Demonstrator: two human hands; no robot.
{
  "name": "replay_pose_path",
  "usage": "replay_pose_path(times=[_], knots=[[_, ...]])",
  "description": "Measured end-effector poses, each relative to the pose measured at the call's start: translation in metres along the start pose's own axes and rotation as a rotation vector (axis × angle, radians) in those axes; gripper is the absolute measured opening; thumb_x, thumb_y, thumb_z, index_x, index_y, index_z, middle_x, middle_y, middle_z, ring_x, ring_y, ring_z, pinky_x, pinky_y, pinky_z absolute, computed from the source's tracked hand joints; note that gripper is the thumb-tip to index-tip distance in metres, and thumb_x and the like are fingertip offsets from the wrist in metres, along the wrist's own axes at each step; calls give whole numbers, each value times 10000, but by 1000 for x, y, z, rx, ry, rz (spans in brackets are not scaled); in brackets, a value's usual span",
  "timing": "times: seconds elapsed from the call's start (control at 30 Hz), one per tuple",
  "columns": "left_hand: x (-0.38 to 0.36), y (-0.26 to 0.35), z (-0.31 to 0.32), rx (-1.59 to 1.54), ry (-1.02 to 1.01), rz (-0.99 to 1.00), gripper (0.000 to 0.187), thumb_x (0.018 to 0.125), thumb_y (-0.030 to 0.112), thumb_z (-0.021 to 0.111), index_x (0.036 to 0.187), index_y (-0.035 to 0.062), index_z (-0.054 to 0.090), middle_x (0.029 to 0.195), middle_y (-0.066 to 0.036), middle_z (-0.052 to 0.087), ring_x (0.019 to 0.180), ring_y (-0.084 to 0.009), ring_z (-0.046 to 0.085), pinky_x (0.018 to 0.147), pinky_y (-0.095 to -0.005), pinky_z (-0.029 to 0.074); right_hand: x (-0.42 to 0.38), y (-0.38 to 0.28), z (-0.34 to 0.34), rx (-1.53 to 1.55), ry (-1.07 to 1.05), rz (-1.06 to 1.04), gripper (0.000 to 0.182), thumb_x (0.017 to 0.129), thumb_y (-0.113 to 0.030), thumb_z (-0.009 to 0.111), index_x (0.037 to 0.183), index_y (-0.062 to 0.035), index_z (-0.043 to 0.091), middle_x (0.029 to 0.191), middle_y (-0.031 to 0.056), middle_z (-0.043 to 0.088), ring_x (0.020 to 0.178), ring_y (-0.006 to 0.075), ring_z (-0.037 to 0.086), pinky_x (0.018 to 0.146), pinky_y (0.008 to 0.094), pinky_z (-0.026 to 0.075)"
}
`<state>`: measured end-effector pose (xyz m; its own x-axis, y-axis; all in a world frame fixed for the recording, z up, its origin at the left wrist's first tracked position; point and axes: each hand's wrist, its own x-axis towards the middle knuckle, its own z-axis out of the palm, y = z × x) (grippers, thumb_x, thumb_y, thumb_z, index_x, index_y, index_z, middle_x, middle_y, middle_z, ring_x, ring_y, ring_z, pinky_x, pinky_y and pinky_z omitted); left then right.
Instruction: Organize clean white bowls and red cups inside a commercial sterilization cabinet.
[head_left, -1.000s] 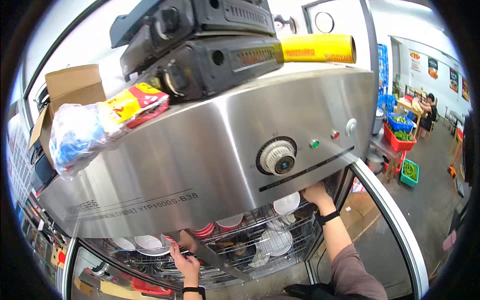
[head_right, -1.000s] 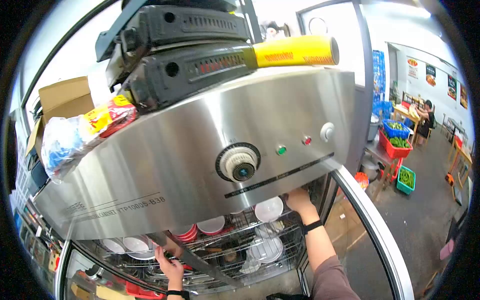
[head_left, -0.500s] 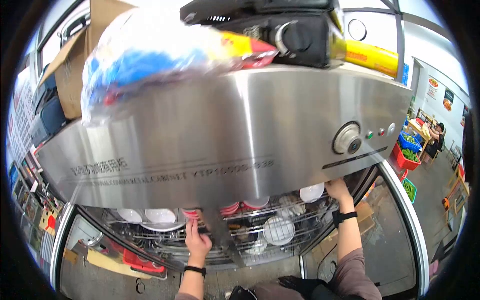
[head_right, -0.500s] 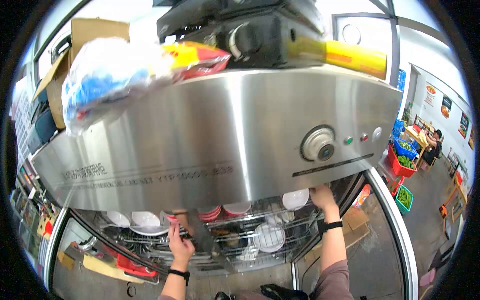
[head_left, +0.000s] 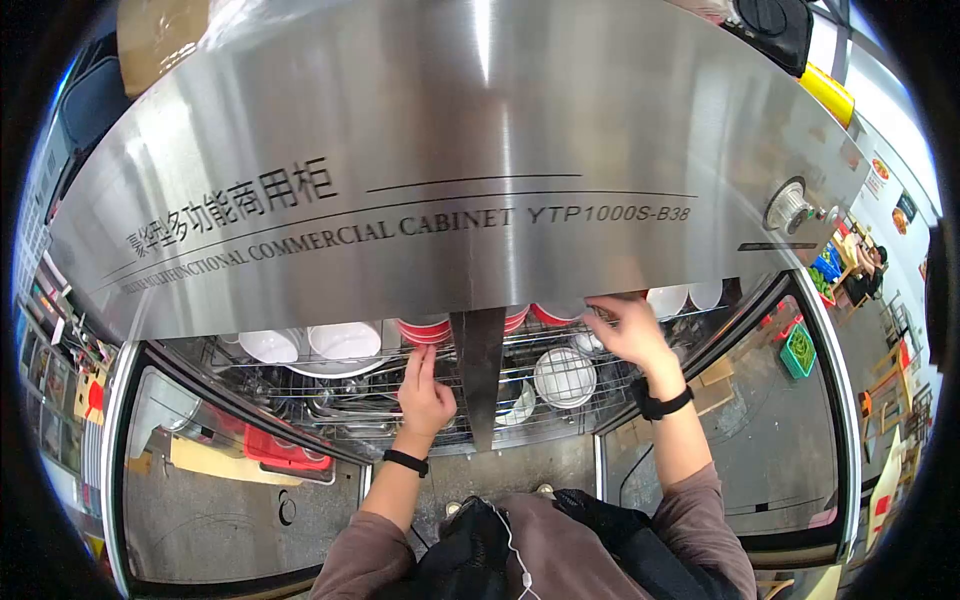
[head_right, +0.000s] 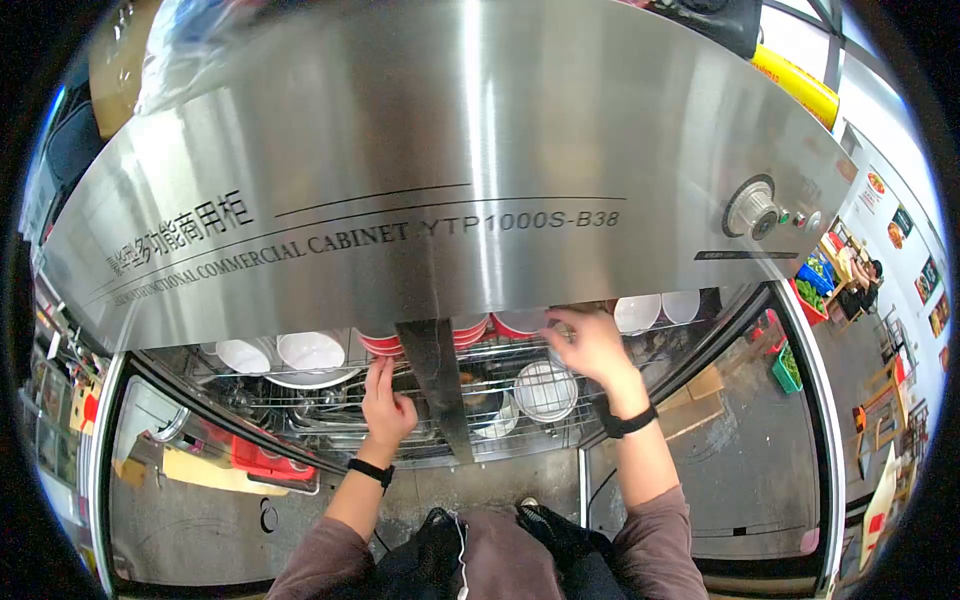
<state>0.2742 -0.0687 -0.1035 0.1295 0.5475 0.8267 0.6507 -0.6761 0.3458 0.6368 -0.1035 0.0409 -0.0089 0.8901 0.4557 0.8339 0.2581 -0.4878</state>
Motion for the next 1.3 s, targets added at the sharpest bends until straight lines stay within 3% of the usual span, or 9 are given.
replay_pose_path(times=[0.1,0.3,0.57,0.63,0.83,0.97,1.0,1.1,1.3], knots=[[0,-5,-3,-12,-17,15,756,705,-54,592,1460,-18,557,1444,-247,578,1226,-419,651,929,-436,593,15,-17,27,-80,-153,-120,349,859,-325,769,1102,-75,795,1011,183,778,933,387,738,861,471,581],[5,1,-16,-41,-99,-20,760,709,-49,588,1467,-6,557,1446,-241,577,1222,-421,649,943,-447,587,31,-24,41,-71,-271,51,324,793,-208,729,1085,-87,800,1009,197,772,938,394,736,855,466,579],[0,2,-10,-22,-92,-37,740,752,-90,535,1489,-27,512,1462,-275,536,1302,-475,573,1016,-470,530,10,-4,25,269,9,8,296,799,-175,794,1046,-17,751,953,197,758,878,381,735,800,441,579],[-1,0,-5,-20,-64,-9,749,757,-104,527,1501,-24,497,1471,-277,525,1292,-472,573,932,-437,548,0,-5,3,171,59,-21,260,805,-152,804,1014,-8,744,941,179,756,859,367,736,776,422,580],[-7,5,11,52,18,-86,746,744,-92,529,1487,-44,494,1451,-289,537,1311,-482,564,1019,-479,536,-43,50,-53,-94,406,-86,174,793,-76,800,941,-14,733,874,151,738,790,336,728,713,409,578],[-12,17,23,29,62,-191,756,768,-106,503,1520,-43,460,1534,-289,470,1284,-449,573,798,-371,535,-59,113,-85,-268,565,-60,146,798,-67,795,914,-18,721,861,143,725,783,329,714,703,414,571],[-11,17,26,46,84,-155,762,775,-110,499,1531,-40,447,1569,-283,439,1272,-427,573,715,-335,492,-61,130,-89,-301,567,-48,151,801,-79,797,921,-20,726,873,143,727,798,332,712,717,417,571],[-10,24,29,67,102,-191,763,772,-113,496,1530,-39,445,1573,-280,440,1276,-417,571,711,-337,492,-67,163,-99,-342,493,27,171,813,-116,792,953,-27,746,912,144,733,867,354,705,773,440,566],[-5,36,31,131,128,-252,743,767,-112,490,1504,-22,472,1560,-261,462,1314,-429,552,792,-350,526,-61,199,-101,-342,421,26,148,813,-121,789,943,-55,762,914,122,743,848,342,687,762,439,557]])
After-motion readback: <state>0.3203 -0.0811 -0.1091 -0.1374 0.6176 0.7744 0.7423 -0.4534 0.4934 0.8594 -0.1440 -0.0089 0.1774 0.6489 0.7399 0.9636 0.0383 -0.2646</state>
